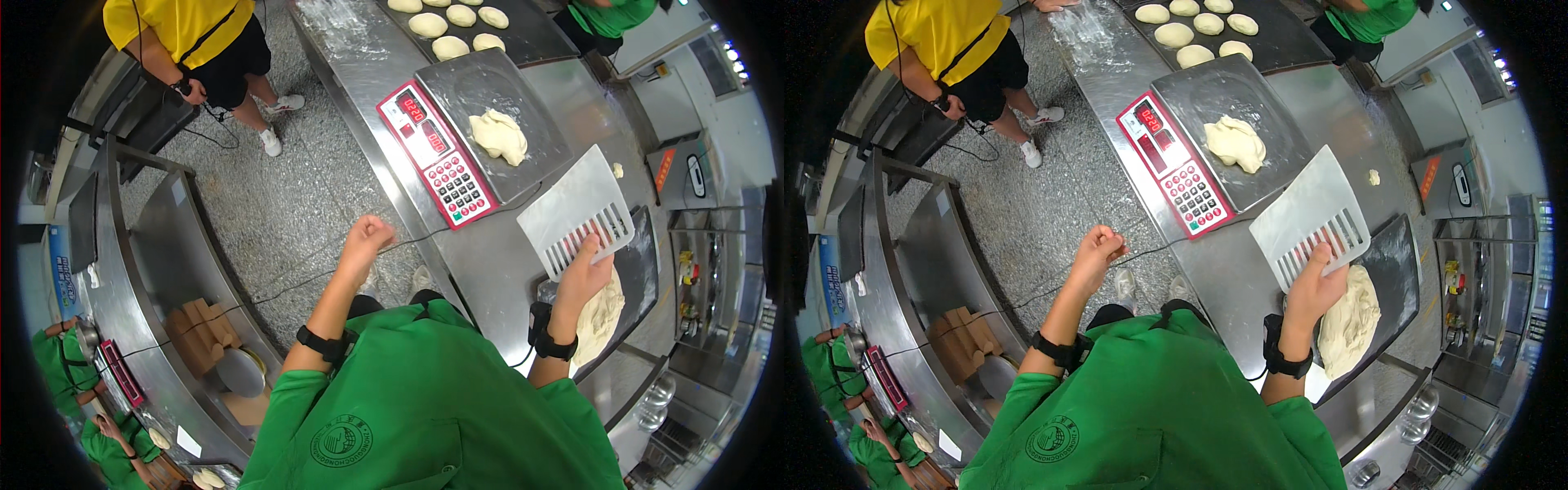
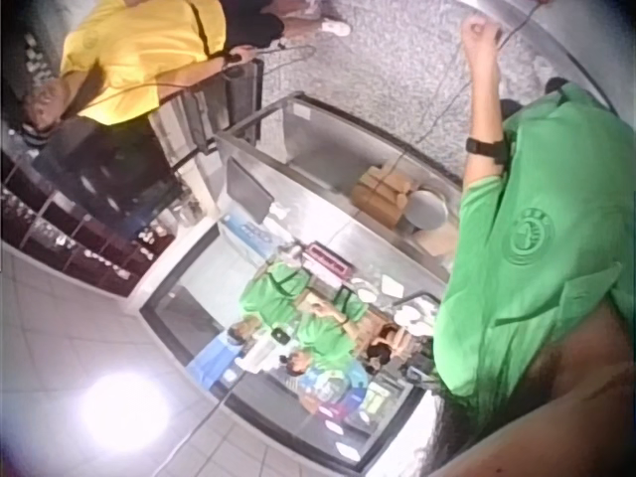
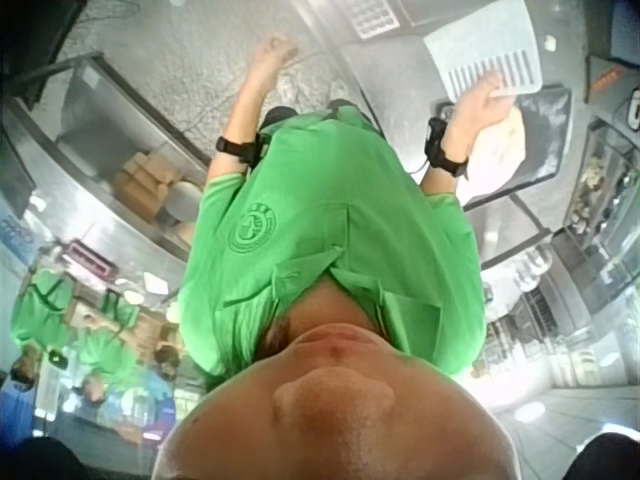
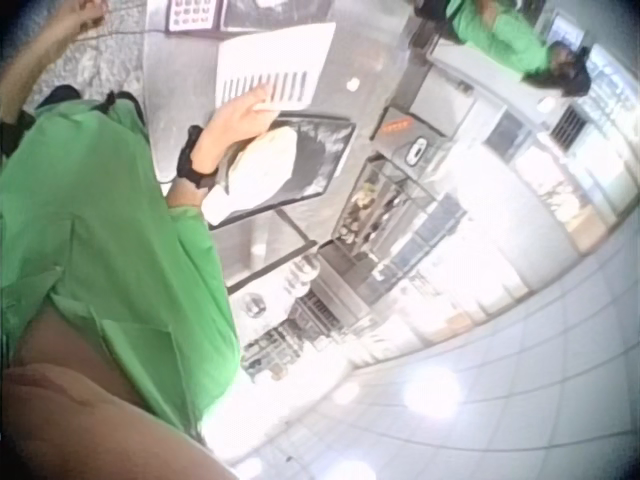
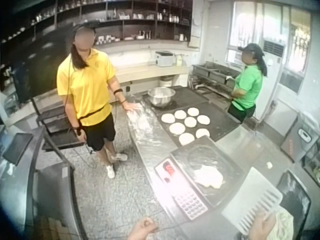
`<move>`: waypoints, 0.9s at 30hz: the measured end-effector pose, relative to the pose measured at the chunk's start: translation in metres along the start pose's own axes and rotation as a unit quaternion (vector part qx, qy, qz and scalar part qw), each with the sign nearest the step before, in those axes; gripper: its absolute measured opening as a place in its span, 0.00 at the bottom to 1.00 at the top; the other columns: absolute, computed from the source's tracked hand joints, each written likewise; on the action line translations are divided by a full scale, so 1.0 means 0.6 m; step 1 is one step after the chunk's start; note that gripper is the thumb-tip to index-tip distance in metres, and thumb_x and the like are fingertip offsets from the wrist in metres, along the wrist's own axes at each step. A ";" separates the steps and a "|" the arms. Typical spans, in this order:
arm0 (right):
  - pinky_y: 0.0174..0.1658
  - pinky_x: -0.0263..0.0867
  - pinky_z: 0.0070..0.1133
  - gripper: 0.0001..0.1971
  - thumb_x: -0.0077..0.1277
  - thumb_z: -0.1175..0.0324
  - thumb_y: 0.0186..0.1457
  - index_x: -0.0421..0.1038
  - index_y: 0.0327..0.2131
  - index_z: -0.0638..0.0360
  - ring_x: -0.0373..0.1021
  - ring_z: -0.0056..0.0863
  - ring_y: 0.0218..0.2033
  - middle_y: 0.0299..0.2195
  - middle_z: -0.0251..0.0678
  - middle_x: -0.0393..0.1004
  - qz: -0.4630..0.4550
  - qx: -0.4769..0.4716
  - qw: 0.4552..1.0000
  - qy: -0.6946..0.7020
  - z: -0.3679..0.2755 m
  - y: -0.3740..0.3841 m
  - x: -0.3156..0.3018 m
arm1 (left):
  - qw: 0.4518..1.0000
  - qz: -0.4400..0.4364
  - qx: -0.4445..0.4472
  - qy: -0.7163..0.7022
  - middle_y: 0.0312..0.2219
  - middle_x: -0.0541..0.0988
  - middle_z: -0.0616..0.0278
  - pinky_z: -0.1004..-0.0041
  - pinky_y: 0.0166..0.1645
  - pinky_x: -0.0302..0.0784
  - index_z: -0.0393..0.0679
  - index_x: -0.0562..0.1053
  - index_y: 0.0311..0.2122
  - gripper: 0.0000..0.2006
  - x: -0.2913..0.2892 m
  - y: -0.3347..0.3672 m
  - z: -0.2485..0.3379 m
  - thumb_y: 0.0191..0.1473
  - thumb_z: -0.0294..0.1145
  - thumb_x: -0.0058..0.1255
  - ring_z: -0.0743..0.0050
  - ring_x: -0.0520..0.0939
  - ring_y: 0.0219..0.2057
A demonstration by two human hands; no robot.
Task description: The person uses a plastic scraper to cut small portions of dough from a larger mass, then places each portion onto a digital scale to check its weight before placing them aside.
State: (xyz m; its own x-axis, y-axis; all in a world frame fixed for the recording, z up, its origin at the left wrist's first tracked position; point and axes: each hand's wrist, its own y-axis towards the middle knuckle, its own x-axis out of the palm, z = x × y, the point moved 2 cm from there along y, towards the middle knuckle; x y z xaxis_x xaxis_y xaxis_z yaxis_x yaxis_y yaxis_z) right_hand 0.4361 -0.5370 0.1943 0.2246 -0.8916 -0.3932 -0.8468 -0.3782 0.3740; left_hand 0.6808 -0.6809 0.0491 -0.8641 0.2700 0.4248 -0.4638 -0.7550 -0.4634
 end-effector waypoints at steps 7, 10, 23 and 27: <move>0.32 0.62 0.16 0.12 0.37 0.69 0.51 0.62 0.37 0.67 0.65 0.19 0.29 0.31 0.37 0.67 0.028 0.131 0.973 0.187 -0.001 0.020 0.022 | 0.999 0.037 -0.013 0.021 0.17 0.67 0.69 0.79 0.33 0.68 0.44 0.61 0.22 0.05 -0.020 0.017 0.022 0.45 0.26 0.44 0.80 0.70 0.21; 0.34 0.63 0.18 0.14 0.37 0.67 0.51 0.61 0.39 0.66 0.66 0.22 0.32 0.33 0.37 0.67 0.019 0.231 0.939 0.255 0.005 0.032 0.023 | 0.999 0.034 -0.002 0.005 0.15 0.64 0.70 0.78 0.30 0.68 0.45 0.61 0.20 0.07 -0.024 0.028 0.039 0.46 0.29 0.42 0.80 0.69 0.19; 0.39 0.63 0.23 0.11 0.38 0.73 0.48 0.63 0.36 0.64 0.66 0.28 0.35 0.33 0.37 0.69 0.075 0.324 0.850 0.409 0.065 0.039 -0.025 | 0.999 0.032 0.022 0.008 0.09 0.57 0.70 0.70 0.35 0.68 0.46 0.56 0.14 0.16 -0.055 0.056 0.091 0.52 0.37 0.35 0.80 0.62 0.13; 0.38 0.65 0.23 0.12 0.37 0.73 0.47 0.61 0.38 0.64 0.67 0.28 0.34 0.33 0.38 0.68 0.168 0.261 0.861 0.402 0.058 0.056 -0.066 | 0.998 0.060 0.025 -0.026 0.14 0.65 0.68 0.76 0.32 0.68 0.43 0.63 0.21 0.10 -0.075 0.059 0.086 0.51 0.34 0.35 0.80 0.66 0.16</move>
State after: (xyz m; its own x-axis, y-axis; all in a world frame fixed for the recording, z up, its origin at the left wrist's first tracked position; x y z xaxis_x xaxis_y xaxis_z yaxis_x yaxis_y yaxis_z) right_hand 0.3818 -0.5059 0.1931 0.0082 -0.8923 0.4514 -0.9834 -0.0890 -0.1582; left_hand 0.7131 -0.7507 0.0535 -0.9005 0.1456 0.4097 -0.3468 -0.8089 -0.4748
